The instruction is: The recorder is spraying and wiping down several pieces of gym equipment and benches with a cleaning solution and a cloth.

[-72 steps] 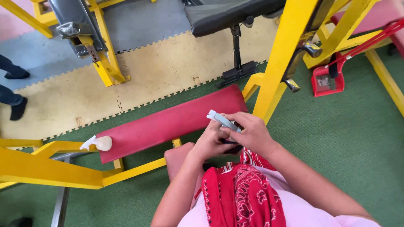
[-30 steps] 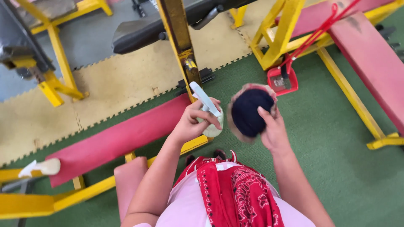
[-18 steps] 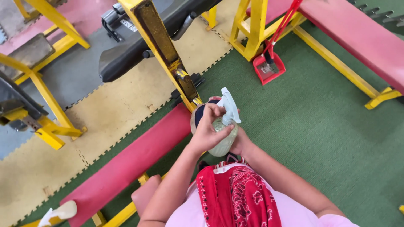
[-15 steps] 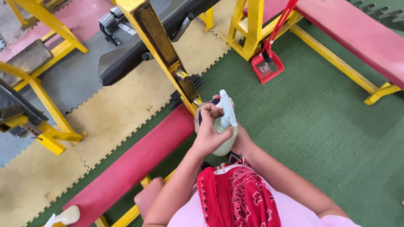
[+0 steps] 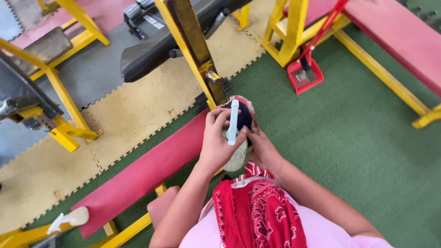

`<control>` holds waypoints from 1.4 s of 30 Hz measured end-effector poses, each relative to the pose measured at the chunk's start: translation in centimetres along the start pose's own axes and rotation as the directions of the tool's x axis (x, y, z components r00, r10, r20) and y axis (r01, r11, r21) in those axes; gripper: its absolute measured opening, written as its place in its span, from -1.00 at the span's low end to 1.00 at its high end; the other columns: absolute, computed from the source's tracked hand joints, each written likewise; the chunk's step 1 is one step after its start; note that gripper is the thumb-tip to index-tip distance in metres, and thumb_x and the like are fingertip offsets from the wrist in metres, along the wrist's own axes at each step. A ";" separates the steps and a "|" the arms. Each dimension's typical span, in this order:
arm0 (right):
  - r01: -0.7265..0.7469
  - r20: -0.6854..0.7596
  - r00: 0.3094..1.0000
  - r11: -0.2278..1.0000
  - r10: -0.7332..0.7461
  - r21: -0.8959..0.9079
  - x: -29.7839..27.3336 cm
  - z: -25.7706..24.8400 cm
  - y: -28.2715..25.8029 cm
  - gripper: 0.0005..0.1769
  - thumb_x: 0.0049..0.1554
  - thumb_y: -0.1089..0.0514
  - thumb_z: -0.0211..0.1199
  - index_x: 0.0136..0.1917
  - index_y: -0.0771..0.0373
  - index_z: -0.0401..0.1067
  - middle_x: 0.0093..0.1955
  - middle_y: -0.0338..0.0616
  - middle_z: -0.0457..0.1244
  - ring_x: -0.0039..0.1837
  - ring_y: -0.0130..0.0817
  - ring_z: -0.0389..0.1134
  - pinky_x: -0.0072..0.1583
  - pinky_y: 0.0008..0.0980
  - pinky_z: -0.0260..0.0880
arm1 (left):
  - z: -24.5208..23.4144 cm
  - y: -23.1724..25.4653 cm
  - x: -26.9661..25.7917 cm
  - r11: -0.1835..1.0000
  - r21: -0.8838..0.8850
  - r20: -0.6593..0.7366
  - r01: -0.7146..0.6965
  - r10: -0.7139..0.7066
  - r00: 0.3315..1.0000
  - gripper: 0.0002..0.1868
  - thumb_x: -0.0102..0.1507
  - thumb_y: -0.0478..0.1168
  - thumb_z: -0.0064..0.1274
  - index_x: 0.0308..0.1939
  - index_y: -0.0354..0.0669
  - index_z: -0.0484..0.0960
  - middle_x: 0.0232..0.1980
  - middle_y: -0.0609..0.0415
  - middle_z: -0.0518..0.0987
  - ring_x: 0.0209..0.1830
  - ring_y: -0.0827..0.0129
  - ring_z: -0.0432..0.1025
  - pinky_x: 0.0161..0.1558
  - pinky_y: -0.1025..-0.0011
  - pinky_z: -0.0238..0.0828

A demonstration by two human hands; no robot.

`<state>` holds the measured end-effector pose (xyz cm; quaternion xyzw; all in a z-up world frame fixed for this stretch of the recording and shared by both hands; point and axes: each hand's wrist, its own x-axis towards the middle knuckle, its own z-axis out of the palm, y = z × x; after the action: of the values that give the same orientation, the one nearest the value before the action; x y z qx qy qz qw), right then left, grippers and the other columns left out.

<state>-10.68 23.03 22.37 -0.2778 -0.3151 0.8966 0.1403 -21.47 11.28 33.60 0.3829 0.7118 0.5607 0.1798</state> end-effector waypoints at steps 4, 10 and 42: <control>-0.014 -0.040 0.999 0.990 0.009 -0.138 1.4 1.8 -6.6 -0.40 0.25 0.07 0.08 0.54 0.06 0.13 0.31 -0.14 0.29 0.26 -0.28 0.35 0.24 -0.16 0.38 | -1.4 0.7 1.3 0.975 -0.211 -0.132 -0.066 0.038 0.991 -0.43 0.22 -0.32 0.12 0.33 -0.20 0.40 0.16 -0.06 0.58 0.02 0.40 0.57 0.03 0.40 0.56; 0.491 0.262 0.871 0.721 -0.415 -0.488 7.6 1.5 -14.9 -0.54 0.38 0.12 0.09 0.48 0.34 0.27 0.37 -0.19 0.29 0.37 -0.44 0.29 0.43 -0.40 0.25 | -2.3 2.9 6.5 0.984 0.064 -0.322 0.168 -0.139 0.937 -0.58 0.25 -0.30 0.11 0.21 -0.19 0.55 -0.30 0.00 0.66 -0.32 0.41 0.56 -0.17 0.41 0.54; 0.773 0.975 -0.122 -0.633 -0.186 -0.024 19.4 17.8 -20.7 -0.38 0.13 0.25 0.33 0.47 0.17 0.43 0.61 -0.12 0.07 0.69 0.15 -0.08 0.64 0.31 -0.06 | 4.4 -2.8 11.7 0.803 0.589 -0.100 -0.092 0.185 0.978 -0.48 -0.08 -0.18 0.19 -0.02 -0.14 0.68 0.03 0.07 0.58 0.29 0.13 0.32 0.63 -0.08 -0.19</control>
<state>-35.18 38.44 39.26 0.2791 -0.8483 0.1001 0.4388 -26.91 22.77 31.67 0.4264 0.8305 0.3559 -0.0424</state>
